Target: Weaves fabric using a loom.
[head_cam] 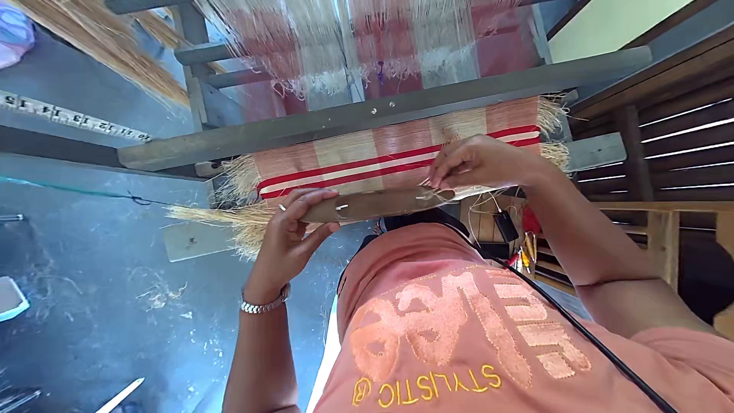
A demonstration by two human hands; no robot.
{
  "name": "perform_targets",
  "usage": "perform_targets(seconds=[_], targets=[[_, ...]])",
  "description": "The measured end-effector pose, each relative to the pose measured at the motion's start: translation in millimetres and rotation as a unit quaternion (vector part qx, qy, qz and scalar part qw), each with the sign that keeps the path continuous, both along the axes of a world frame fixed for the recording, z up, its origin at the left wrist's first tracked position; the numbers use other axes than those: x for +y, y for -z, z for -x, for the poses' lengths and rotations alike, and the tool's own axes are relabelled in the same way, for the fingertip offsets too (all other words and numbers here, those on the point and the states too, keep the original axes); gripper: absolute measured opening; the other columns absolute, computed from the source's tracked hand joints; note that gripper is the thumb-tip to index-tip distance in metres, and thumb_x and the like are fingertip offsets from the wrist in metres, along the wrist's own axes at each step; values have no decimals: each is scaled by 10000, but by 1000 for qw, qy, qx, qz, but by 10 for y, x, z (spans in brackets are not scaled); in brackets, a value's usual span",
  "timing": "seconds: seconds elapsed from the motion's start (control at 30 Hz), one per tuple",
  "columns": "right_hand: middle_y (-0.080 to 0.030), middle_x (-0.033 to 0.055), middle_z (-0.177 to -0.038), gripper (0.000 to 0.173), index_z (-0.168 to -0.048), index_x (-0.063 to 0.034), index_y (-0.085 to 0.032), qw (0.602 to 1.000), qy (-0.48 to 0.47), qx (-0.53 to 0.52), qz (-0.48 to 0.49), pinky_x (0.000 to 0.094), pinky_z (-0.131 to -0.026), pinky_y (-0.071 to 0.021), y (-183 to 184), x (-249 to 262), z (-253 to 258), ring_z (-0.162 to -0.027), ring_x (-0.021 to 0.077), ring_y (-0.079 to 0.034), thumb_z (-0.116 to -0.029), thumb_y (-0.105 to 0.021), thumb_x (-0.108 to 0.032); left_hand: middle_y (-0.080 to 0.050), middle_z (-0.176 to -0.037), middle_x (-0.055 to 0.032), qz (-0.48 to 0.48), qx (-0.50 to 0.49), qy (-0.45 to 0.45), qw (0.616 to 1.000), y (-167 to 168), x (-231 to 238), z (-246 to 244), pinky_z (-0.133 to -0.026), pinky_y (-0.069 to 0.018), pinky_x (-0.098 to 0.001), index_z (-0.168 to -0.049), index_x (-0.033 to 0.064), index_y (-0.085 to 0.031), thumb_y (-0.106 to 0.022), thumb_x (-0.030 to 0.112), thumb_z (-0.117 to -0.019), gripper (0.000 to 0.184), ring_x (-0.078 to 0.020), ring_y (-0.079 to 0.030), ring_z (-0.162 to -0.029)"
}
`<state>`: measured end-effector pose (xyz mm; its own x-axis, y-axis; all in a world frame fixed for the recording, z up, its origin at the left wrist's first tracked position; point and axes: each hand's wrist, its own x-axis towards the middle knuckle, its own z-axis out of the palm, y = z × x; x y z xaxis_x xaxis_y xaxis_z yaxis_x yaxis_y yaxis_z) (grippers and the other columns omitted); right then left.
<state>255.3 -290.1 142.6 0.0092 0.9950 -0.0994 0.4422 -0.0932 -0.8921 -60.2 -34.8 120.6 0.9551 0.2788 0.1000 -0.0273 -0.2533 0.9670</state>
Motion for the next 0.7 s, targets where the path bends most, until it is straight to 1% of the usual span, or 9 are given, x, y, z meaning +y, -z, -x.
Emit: perform_targets(seconds=[0.13, 0.2, 0.27, 0.37, 0.43, 0.5, 0.57, 0.63, 0.7], targets=[[-748, 26, -1020, 123, -1023, -46, -771, 997, 22, 70, -11, 245, -805, -620, -56, -247, -43, -902, 88, -711, -958, -667, -41, -592, -1371, -55, 124, 2, -2, 992, 191, -90, 33, -948, -603, -347, -1366, 85, -616, -778, 188, -906, 498, -196, -642, -1178], [-761, 29, -1028, 177, -1060, -35, -763, 980, 100, 169, -36, 246, -838, -611, 69, -328, -2, -902, 84, -714, -953, -638, 30, -604, -1359, -52, 169, -1, -27, 985, 343, -186, -8, -943, -603, -353, -1384, 88, -600, -762, 202, -924, 501, -185, -660, -1139], [-770, 12, -1016, 248, -1084, -82, -767, 932, 229, 277, -55, 249, -844, -611, 276, -380, 127, -891, 72, -720, -943, -606, 44, -608, -1361, -40, 184, -2, -70, 980, 471, -306, -81, -943, -591, -350, -1396, 105, -594, -741, 198, -940, 489, -168, -659, -1123], [-739, 9, -1009, 283, -1139, -73, -717, 830, 428, 354, -59, 269, -872, -592, 507, -332, 399, -911, 76, -695, -983, -518, 55, -584, -1391, -65, 129, -30, -115, 984, 609, -521, -229, -976, -587, -371, -1406, 76, -582, -716, 138, -951, 478, -198, -634, -1189], [-716, 23, -1052, 252, -1172, -56, -681, 764, 508, 390, -72, 277, -913, -573, 578, -293, 528, -946, 95, -682, -1026, -494, 30, -564, -1413, -100, 76, -62, -126, 987, 683, -660, -308, -1006, -576, -424, -1402, 49, -581, -708, 83, -948, 473, -247, -605, -1243], [-709, 32, -1076, 243, -1182, -48, -664, 712, 548, 426, -101, 274, -928, -569, 595, -270, 611, -957, 102, -682, -1039, -478, 16, -552, -1422, -99, 17, -73, -136, 988, 726, -753, -349, -1002, -579, -431, -1413, 66, -578, -704, 79, -952, 479, -246, -603, -1248], [-698, 41, -1077, 256, -1198, -42, -646, 679, 566, 452, -121, 278, -926, -563, 571, -264, 654, -942, 105, -675, -1054, -437, -11, -556, -1425, -89, -36, -79, -142, 986, 749, -786, -386, -1003, -578, -427, -1416, 89, -585, -704, 97, -958, 473, -235, -606, -1247], [-683, 48, -1081, 289, -1245, -51, -607, 647, 579, 484, -115, 298, -909, -564, 525, -277, 663, -934, 122, -671, -1072, -379, -89, -552, -1431, -78, -80, -80, -147, 983, 763, -810, -430, -1015, -572, -423, -1422, 109, -588, -705, 108, -959, 477, -223, -601, -1254], [-683, 70, -1104, 301, -1280, -74, -578, 610, 584, 526, -103, 369, -928, -574, 475, -277, 654, -984, 176, -686, -1095, -388, -216, -549, -1433, -77, -117, -83, -150, 978, 761, -825, -480, -1032, -556, -413, -1427, 124, -590, -708, 118, -960, 481, -209, -588, -1270]])
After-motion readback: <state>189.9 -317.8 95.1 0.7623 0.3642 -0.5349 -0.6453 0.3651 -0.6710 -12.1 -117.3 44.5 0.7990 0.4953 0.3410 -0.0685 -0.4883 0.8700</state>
